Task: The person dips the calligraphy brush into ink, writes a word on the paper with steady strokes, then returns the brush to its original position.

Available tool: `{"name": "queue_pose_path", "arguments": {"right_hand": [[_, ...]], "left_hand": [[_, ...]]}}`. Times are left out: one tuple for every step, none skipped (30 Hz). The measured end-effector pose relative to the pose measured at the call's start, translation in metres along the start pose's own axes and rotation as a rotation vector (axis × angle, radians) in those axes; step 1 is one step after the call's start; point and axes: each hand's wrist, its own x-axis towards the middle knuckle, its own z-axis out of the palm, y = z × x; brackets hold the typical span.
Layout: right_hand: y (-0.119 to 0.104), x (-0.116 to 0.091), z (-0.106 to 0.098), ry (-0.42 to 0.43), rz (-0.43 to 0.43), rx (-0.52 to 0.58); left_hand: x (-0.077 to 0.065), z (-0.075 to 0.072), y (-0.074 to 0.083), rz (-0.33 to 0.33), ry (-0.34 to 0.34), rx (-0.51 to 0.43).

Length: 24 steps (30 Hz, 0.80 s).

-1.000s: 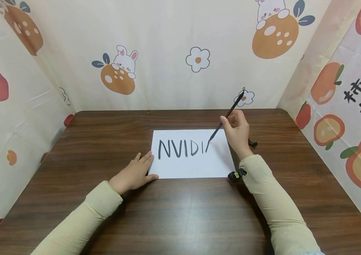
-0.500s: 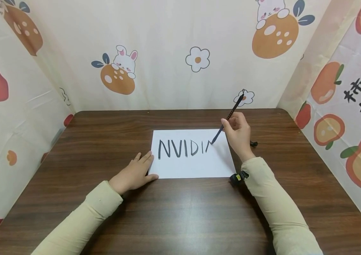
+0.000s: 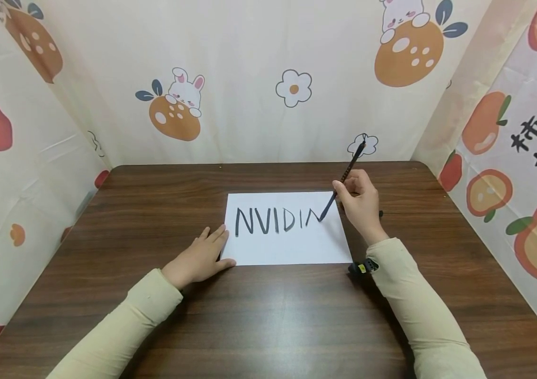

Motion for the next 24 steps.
{"name": "queue_pose_path", "arguments": {"right_hand": [[0.0,0.0,-0.001,-0.004,0.007,0.0],[0.0,-0.001,-0.002,-0.008,0.013,0.001],[-0.001,-0.001,-0.003,-0.012,0.018,0.0],[-0.001,-0.002,-0.004,-0.017,0.022,-0.003],[-0.002,-0.002,-0.004,-0.021,0.023,-0.005],[-0.002,-0.002,-0.005,-0.023,0.02,-0.01],[-0.003,-0.002,-0.006,-0.025,0.015,-0.013],[-0.004,-0.002,-0.007,-0.026,0.007,-0.017],[-0.004,-0.003,-0.007,-0.028,0.0,-0.022],[-0.005,-0.003,-0.008,-0.03,-0.006,-0.026],[-0.005,-0.003,-0.008,-0.031,-0.013,-0.03],[-0.006,-0.003,-0.009,-0.032,-0.016,-0.033],[-0.006,-0.003,-0.009,-0.036,-0.017,-0.037],[-0.006,-0.003,-0.01,-0.039,-0.016,-0.04],[-0.007,-0.004,-0.01,-0.044,-0.015,-0.043],[-0.007,-0.004,-0.011,-0.049,-0.011,-0.045],[-0.007,-0.004,-0.011,-0.053,-0.008,-0.046],[-0.008,-0.004,-0.011,-0.057,-0.004,-0.047],[-0.007,-0.004,-0.012,-0.06,-0.004,-0.05],[-0.008,-0.003,-0.012,-0.063,-0.002,-0.049],[-0.008,-0.003,-0.012,-0.065,-0.001,-0.05],[-0.009,-0.002,-0.012,-0.066,-0.002,-0.046],[-0.009,-0.001,-0.012,-0.062,-0.006,-0.041],[-0.01,0.0,-0.011,-0.057,-0.012,-0.037]], "left_hand": [[0.0,0.0,0.0,0.001,0.0,0.0],[0.0,0.0,0.0,0.001,0.0,0.0],[0.0,0.0,0.0,0.0,-0.001,-0.001],[0.0,0.0,0.0,0.0,-0.001,0.0],[0.0,0.0,0.0,0.001,-0.001,0.002],[0.0,0.0,0.0,0.001,-0.001,0.003],[0.0,0.0,0.0,0.001,-0.001,0.004],[0.0,0.0,0.0,0.002,0.0,0.005],[0.0,0.0,0.0,0.003,0.0,0.006],[0.0,0.001,0.0,0.004,0.001,0.006],[0.0,0.001,0.0,0.006,0.002,0.006],[0.0,0.001,0.0,0.007,0.003,0.006],[0.0,0.001,0.0,0.008,0.002,0.006],[0.0,0.001,0.0,0.008,0.002,0.006],[0.0,0.001,0.0,0.009,0.002,0.007],[0.0,0.001,0.0,0.009,0.002,0.007],[0.0,0.001,0.0,0.008,0.002,0.008],[0.0,0.001,0.0,0.008,0.001,0.009],[0.0,0.001,-0.001,0.008,0.0,0.01],[0.0,0.001,-0.001,0.007,0.0,0.01],[0.001,0.001,-0.001,0.006,-0.001,0.01],[0.001,0.001,-0.001,0.008,-0.001,0.012],[0.001,0.001,0.0,0.007,-0.002,0.011],[0.001,0.001,0.0,0.01,-0.001,0.014]]}}
